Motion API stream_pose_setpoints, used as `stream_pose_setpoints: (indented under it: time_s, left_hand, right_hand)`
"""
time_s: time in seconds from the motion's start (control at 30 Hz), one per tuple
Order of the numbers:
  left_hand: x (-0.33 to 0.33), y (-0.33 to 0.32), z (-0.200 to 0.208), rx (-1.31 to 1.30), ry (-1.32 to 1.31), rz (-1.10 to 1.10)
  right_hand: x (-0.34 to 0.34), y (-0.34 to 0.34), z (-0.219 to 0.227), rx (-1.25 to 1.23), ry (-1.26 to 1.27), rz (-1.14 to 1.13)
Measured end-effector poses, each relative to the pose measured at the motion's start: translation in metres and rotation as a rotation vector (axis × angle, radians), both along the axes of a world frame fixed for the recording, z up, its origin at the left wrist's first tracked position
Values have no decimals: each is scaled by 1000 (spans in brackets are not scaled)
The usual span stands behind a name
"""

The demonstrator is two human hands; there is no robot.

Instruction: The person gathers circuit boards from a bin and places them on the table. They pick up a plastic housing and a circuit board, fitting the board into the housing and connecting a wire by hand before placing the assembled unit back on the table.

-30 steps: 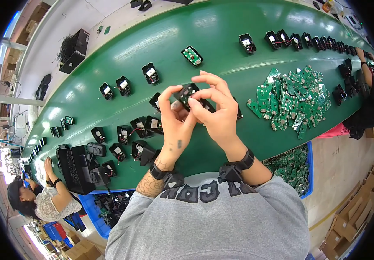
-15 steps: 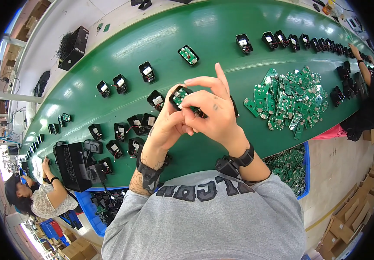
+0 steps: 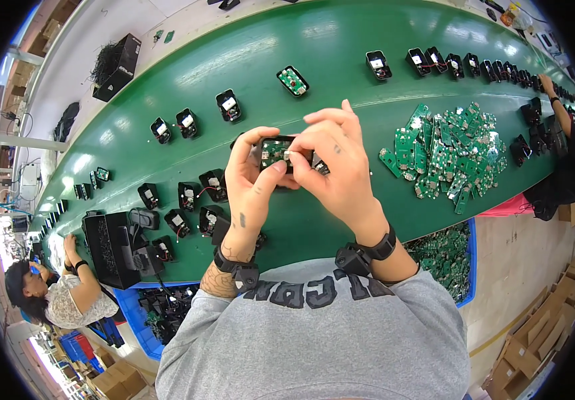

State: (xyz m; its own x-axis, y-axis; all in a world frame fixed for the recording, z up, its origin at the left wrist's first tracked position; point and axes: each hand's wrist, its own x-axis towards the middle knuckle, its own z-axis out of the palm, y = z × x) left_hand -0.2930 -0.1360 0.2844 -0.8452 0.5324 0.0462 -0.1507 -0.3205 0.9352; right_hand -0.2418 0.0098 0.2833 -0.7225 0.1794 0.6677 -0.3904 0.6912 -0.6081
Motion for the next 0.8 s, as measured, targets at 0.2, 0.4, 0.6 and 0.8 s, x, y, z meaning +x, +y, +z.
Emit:
stream_pose_setpoints:
  time_s: [0.2, 0.4, 0.6, 0.8]
  left_hand:
    - [1, 0, -4, -37, 211, 92]
    - [0, -2, -8, -124, 349, 108]
    - [-1, -5, -7, -249, 507, 146]
    - [0, -7, -10, -345, 682, 155]
  right_hand:
    - [0, -6, 4, 24, -72, -48]
    - [-5, -8, 3, -72, -114, -11]
    - [-5, -6, 6, -93, -146, 43]
    - [-3, -3, 9, -132, -259, 115]
